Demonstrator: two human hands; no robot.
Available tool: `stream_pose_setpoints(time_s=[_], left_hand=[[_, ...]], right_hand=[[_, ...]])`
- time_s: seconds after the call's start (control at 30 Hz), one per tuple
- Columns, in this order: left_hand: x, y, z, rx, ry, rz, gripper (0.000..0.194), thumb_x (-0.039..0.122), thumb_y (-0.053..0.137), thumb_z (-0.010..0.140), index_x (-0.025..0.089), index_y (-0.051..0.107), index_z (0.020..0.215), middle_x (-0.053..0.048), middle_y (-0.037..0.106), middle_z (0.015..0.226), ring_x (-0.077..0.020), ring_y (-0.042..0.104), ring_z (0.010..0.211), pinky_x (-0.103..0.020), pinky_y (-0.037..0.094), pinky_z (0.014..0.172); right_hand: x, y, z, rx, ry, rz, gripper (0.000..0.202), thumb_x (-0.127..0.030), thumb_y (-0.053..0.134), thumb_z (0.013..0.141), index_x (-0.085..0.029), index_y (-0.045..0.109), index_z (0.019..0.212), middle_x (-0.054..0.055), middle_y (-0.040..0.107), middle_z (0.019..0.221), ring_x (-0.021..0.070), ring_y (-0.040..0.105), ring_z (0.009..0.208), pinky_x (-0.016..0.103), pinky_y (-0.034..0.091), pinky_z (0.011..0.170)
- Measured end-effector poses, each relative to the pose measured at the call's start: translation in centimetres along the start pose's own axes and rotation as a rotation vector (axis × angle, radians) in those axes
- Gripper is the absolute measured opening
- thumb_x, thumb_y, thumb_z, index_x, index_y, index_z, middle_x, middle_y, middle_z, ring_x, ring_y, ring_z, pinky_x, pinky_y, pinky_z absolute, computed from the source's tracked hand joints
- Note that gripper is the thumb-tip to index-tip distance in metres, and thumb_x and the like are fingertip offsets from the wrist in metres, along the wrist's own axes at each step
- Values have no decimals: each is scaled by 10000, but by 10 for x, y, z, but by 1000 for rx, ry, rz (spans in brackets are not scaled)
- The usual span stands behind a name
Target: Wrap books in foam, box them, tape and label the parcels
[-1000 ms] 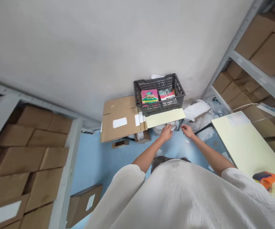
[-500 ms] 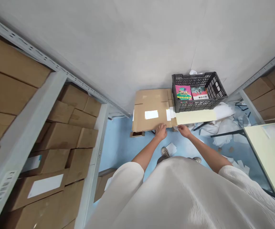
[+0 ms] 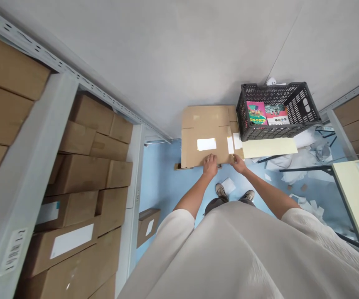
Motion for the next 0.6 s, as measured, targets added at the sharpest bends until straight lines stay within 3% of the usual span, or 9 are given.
stream_pose_setpoints(time_s=[0.17,0.33,0.6], left_hand=[[-21,-11,-4,-5,-21,54,732,127,590,974,218,407,1677,-190,482,1687,-337,415,1580,-488,383,1295],[-26,-13,-7,-12,7,97,728,172,617,984,249,397,1674,-174,496,1665,-328,424,1560,-474,376,1282],[-25,-18,-16,-3,36,102,740,70,575,944,233,455,1656,-199,487,1674,-339,431,1568,-504,346,1306]], right_hand=[[-13,17,-6,-12,26,103,594,-217,742,815,-215,662,1404,121,770,1349,267,751,1223,454,600,1100],[-29,15,-5,77,61,151,541,-245,720,833,-192,691,1371,124,810,1219,263,794,1063,422,649,973],[-62,18,2,-26,-46,-90,228,-201,701,800,-191,800,1005,69,821,903,272,773,888,365,628,851]])
Point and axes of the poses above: each hand's wrist, its own z-axis towards the middle knuckle, its own y-axis out of the palm, x = y × z, the point moved 10 cm from there along z, towards the middle knuckle
